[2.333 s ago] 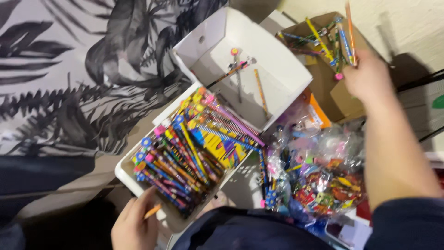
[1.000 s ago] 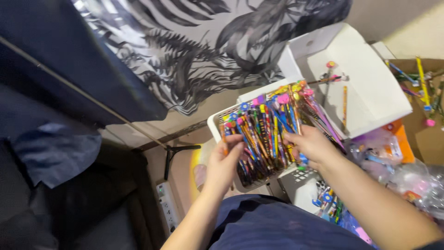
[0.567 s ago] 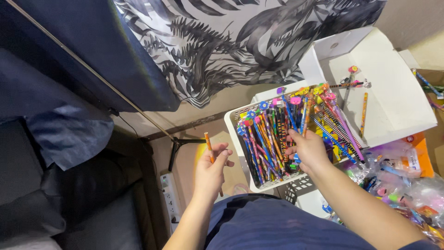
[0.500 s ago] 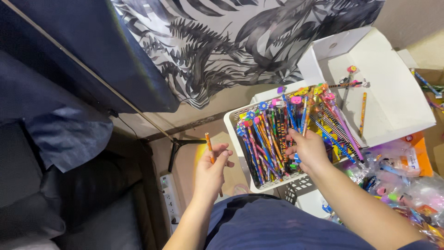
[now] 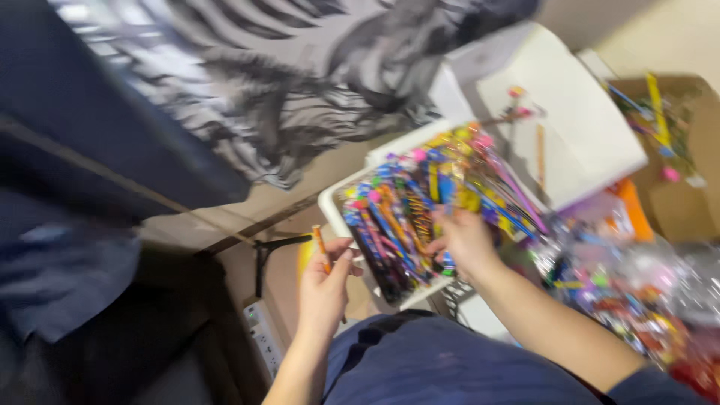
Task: The person sorts colorful pencils from a white box into a white plastic basket. They pick up pencils, sometimes in small groups, and place them into the basket, occasionally adjusting the arrangement of pencils already inside.
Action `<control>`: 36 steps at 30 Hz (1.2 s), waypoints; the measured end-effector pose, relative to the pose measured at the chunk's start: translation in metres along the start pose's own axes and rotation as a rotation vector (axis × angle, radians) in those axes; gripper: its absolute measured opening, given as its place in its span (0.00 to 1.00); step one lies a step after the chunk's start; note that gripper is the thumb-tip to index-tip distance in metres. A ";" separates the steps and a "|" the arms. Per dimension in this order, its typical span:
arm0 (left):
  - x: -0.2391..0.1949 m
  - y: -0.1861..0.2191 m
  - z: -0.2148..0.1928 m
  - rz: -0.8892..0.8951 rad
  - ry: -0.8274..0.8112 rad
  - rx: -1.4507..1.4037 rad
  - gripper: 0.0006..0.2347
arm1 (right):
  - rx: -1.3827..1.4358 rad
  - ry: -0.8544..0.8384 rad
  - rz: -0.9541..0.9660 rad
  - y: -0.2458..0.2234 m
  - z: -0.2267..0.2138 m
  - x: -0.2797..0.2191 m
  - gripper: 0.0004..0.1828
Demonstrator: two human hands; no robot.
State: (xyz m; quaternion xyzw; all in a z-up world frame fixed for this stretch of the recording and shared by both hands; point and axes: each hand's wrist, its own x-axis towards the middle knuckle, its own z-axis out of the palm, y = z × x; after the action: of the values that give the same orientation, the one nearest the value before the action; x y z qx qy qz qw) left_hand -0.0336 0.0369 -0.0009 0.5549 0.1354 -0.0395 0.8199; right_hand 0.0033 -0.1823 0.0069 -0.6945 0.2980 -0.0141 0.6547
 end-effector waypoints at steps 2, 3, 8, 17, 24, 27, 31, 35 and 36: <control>-0.001 0.001 0.008 0.011 -0.049 0.043 0.08 | -0.048 -0.190 0.090 -0.018 -0.009 -0.018 0.20; -0.004 0.007 0.014 -0.010 -0.077 0.049 0.08 | -0.040 -0.158 0.102 -0.017 -0.026 -0.013 0.20; -0.004 0.010 0.037 0.063 -0.171 0.721 0.12 | 0.227 -0.188 0.037 -0.032 -0.081 -0.024 0.17; 0.023 -0.011 0.068 0.636 -0.533 1.758 0.14 | -0.405 0.096 -0.040 -0.042 -0.201 -0.050 0.07; 0.016 -0.008 0.065 0.669 -0.822 1.603 0.09 | -1.036 -0.106 -0.056 -0.020 -0.203 -0.044 0.15; 0.004 -0.008 0.072 0.473 -0.911 1.563 0.12 | -1.349 -0.251 -0.047 -0.032 -0.178 -0.052 0.27; 0.006 -0.019 0.066 0.675 -0.928 1.514 0.09 | -1.563 -0.281 -0.116 -0.005 -0.169 -0.039 0.28; 0.005 -0.013 0.065 0.717 -0.965 1.554 0.09 | -1.453 -0.227 -0.187 0.016 -0.192 -0.017 0.16; 0.003 -0.002 0.068 0.716 -0.967 1.555 0.09 | -1.451 -0.228 -0.186 -0.006 -0.192 -0.026 0.16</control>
State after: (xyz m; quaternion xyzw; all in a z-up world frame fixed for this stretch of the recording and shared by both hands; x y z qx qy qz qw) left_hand -0.0189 -0.0257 0.0202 0.8722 -0.4545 -0.0897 0.1567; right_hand -0.0948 -0.3444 0.0498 -0.9722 0.1026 0.2032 0.0540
